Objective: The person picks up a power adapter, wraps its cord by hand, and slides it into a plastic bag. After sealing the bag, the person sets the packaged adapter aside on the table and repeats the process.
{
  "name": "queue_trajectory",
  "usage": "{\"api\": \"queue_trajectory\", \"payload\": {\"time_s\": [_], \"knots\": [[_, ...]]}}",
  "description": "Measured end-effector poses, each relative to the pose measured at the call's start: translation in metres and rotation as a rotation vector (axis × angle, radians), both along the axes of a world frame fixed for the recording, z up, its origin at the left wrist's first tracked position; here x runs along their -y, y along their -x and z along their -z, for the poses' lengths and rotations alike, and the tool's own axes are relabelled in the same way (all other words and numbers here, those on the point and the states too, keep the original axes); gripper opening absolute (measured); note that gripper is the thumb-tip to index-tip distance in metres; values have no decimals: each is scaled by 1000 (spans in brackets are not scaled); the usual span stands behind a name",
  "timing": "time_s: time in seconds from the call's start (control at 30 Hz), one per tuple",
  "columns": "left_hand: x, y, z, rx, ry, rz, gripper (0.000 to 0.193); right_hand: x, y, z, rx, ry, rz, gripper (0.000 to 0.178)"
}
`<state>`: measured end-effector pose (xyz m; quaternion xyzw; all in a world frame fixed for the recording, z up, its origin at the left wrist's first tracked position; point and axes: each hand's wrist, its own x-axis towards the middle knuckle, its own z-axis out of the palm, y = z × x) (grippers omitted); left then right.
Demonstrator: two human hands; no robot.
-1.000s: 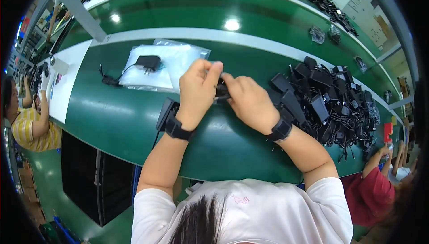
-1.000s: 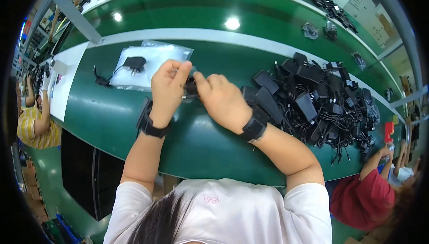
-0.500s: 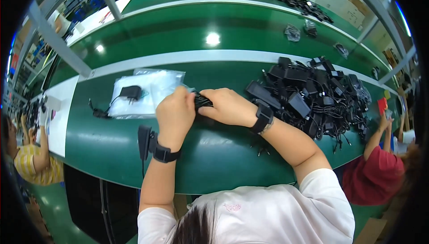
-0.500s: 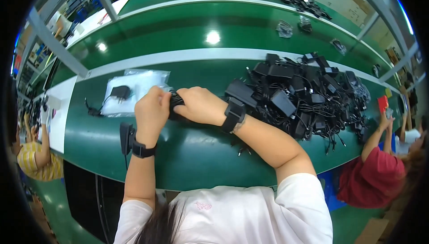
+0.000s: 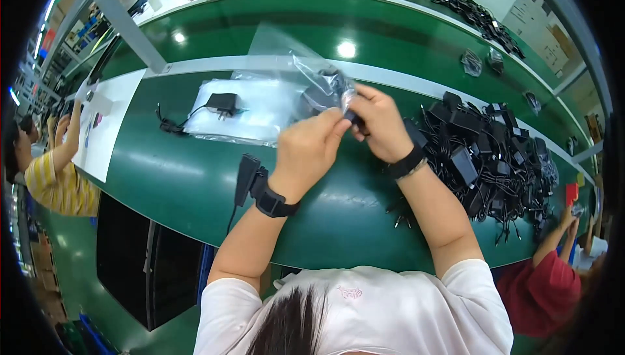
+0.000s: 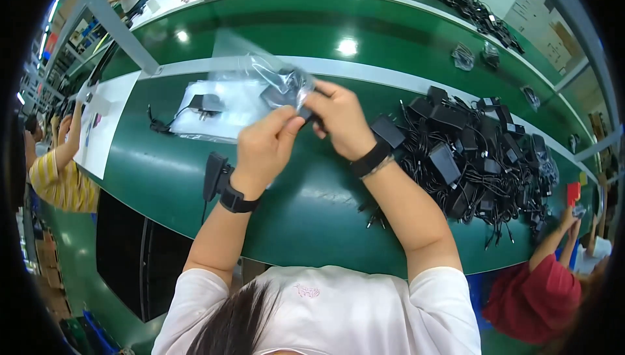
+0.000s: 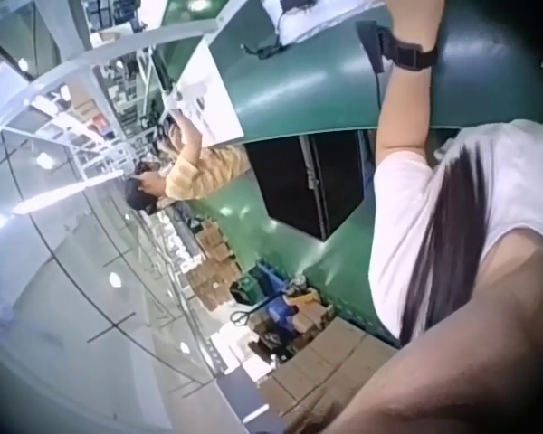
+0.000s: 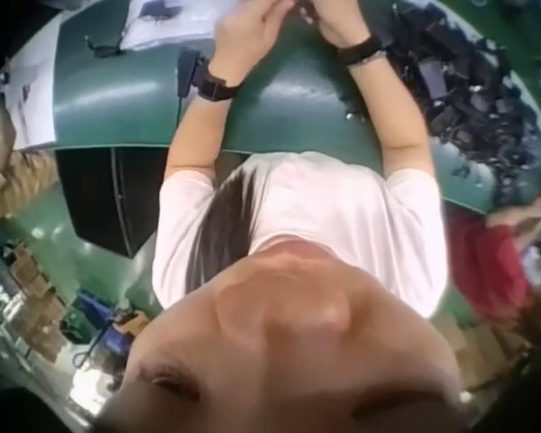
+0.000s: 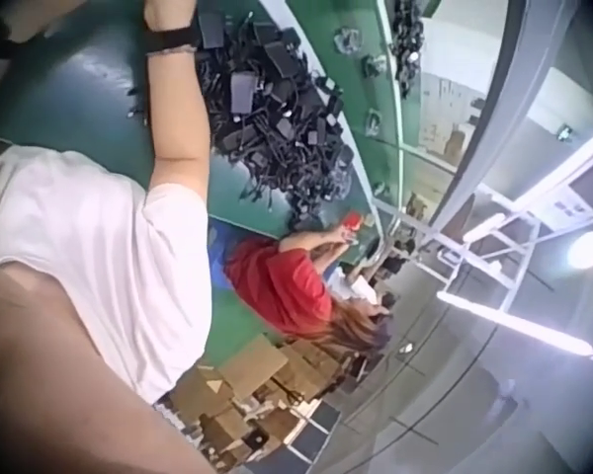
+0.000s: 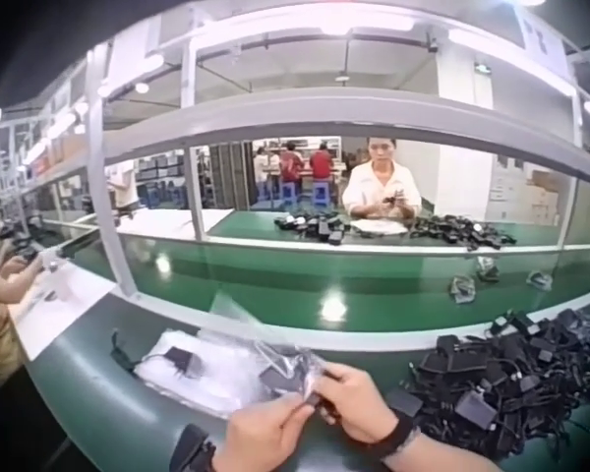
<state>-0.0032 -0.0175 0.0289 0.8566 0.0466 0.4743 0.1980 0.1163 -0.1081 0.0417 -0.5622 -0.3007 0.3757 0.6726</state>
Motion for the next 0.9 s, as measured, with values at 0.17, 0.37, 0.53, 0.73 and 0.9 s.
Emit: {"api": "queue_trajectory", "payload": {"time_s": [0.17,0.37,0.53,0.73,0.9], "knots": [[4,5,-9,-79,423,63,8,-12,12,-9,-241,-158,36,22],[14,-9,-13,92,51,-18,6,-30,19,31,1079,-333,197,34],[19,-5,-10,-80,54,-118,13,-24,8,2,-69,-70,-66,17],[29,-11,-9,69,241,-50,13,-28,21,-9,-411,-246,-48,19],[18,1,-23,23,151,-36,19,-28,9,-2,-158,-285,-56,25]]}}
